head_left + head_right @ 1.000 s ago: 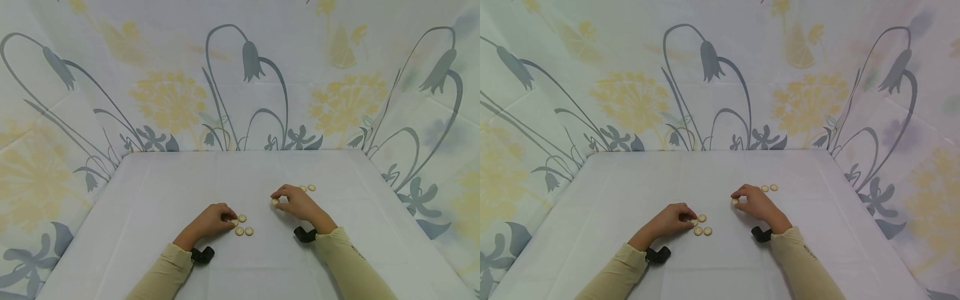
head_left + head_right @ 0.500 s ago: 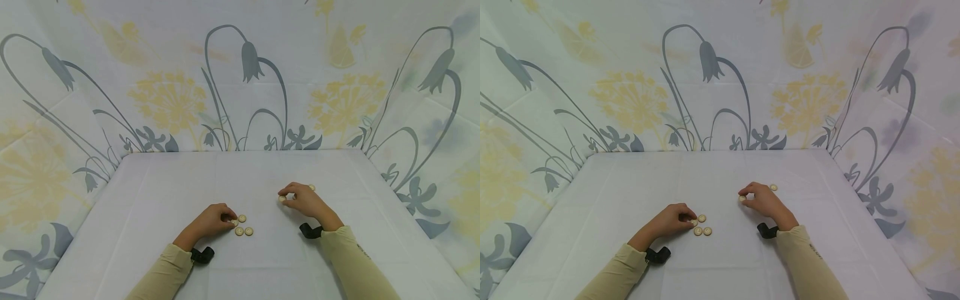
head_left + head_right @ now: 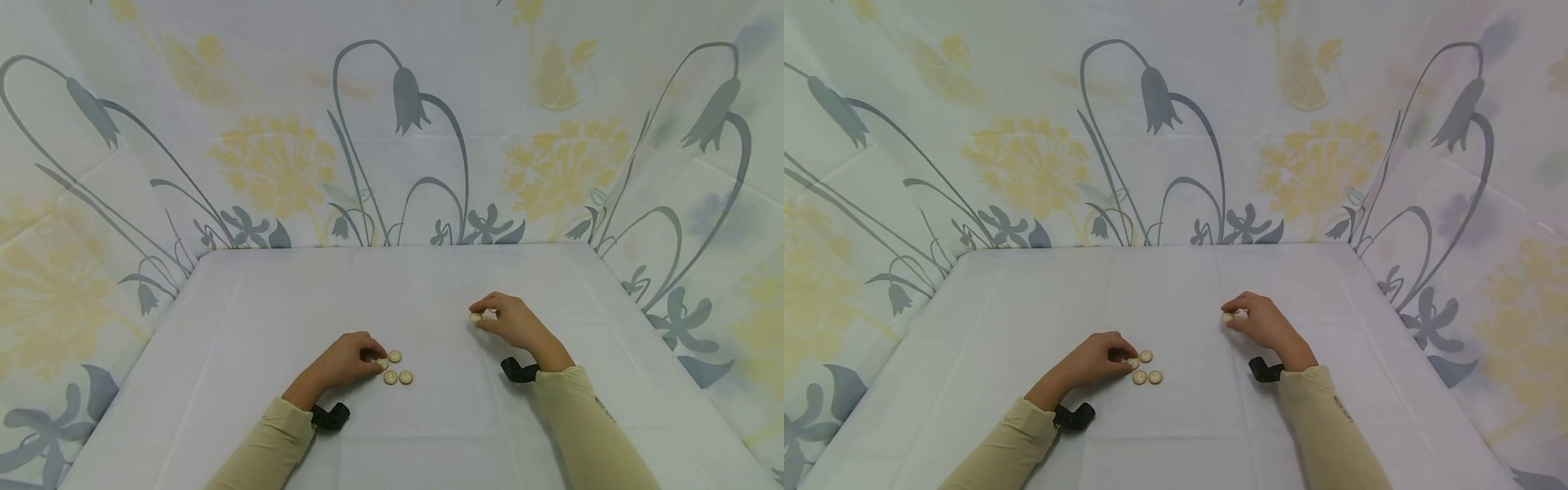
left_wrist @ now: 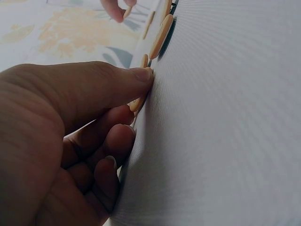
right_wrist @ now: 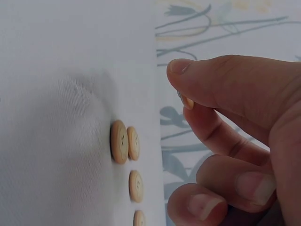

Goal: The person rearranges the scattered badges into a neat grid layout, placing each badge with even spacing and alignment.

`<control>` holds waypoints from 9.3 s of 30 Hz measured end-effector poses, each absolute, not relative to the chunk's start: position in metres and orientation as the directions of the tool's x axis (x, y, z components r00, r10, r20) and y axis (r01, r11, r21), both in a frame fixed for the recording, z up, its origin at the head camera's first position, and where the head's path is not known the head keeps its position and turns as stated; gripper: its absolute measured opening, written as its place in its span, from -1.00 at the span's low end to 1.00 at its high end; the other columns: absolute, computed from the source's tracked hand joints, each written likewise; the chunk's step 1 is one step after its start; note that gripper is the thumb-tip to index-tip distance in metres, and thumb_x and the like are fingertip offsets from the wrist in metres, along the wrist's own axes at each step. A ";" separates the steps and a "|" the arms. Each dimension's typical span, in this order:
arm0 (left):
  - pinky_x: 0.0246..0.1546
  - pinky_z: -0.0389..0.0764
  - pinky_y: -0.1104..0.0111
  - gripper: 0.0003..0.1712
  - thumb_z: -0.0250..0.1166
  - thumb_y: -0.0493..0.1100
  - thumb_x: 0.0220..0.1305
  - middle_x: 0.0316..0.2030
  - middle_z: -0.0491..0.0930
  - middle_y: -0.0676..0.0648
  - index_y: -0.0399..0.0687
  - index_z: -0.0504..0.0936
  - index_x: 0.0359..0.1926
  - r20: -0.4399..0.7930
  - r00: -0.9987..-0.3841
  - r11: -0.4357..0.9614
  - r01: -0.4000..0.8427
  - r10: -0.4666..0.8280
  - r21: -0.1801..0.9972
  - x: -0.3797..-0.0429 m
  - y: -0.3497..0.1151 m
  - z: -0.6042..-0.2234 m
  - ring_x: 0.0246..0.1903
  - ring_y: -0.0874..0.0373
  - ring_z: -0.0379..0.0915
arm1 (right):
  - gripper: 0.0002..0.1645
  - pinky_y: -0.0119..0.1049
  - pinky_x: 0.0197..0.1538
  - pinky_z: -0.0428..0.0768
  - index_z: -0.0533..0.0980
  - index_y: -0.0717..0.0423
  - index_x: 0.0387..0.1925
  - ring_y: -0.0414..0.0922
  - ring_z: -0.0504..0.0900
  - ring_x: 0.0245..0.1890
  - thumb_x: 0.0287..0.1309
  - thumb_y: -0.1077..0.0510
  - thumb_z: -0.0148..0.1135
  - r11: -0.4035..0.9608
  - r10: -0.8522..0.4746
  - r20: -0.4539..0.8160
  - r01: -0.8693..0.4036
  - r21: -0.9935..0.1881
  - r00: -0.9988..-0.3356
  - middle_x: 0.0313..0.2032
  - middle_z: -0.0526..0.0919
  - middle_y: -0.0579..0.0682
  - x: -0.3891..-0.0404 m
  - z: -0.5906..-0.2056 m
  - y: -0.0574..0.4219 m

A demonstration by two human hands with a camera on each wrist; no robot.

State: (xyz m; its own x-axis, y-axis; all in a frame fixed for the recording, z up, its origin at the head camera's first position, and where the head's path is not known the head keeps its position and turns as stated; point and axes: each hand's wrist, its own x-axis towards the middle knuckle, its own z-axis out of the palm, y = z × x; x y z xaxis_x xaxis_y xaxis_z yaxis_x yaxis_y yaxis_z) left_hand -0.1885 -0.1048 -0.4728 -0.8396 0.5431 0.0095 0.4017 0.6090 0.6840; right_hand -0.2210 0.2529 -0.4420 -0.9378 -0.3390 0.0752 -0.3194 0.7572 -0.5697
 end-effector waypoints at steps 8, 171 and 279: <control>-0.33 0.46 0.46 -0.82 0.43 -0.13 0.14 -0.41 0.51 0.16 0.02 0.73 -0.20 0.008 -0.843 0.613 0.398 0.539 0.683 -0.189 -0.105 -0.473 -0.38 0.31 0.40 | -0.65 -0.06 -0.01 0.50 0.66 -0.02 -0.02 0.02 0.55 -0.04 0.15 0.02 0.35 0.771 -0.295 0.055 -0.272 -0.576 -0.954 -0.03 0.64 -0.04 -0.224 -0.443 0.262; -0.29 0.46 0.44 -0.81 0.42 -0.11 0.15 -0.39 0.53 0.15 0.03 0.74 -0.18 -0.027 -0.852 0.628 0.364 0.523 0.688 -0.189 -0.104 -0.471 -0.35 0.28 0.42 | -0.71 -0.24 -0.08 0.54 0.67 0.01 -0.10 -0.08 0.61 -0.09 0.10 0.11 0.38 0.695 -0.503 0.054 -0.441 -0.567 -0.863 -0.14 0.67 -0.06 -0.196 -0.441 0.191; -0.35 0.44 0.45 -0.83 0.42 -0.13 0.14 -0.44 0.50 0.15 0.03 0.74 -0.21 -0.005 -0.846 0.624 0.390 0.534 0.677 -0.189 -0.103 -0.471 -0.41 0.30 0.38 | -0.83 -0.37 -0.15 0.52 0.71 -0.09 -0.23 -0.33 0.52 -0.31 0.10 0.14 0.34 0.627 -0.723 0.011 -0.663 -0.410 -0.691 -0.25 0.64 -0.23 -0.164 -0.452 0.139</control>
State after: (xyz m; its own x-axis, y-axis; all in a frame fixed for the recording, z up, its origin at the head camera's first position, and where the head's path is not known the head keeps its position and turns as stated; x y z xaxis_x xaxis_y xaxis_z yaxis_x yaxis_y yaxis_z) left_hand -0.1886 -0.1032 -0.4713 -0.8456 0.5338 -0.0054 0.3898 0.6244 0.6769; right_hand -0.1637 0.1391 -0.4515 -0.6906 -0.7232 0.0113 -0.6629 0.6266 -0.4099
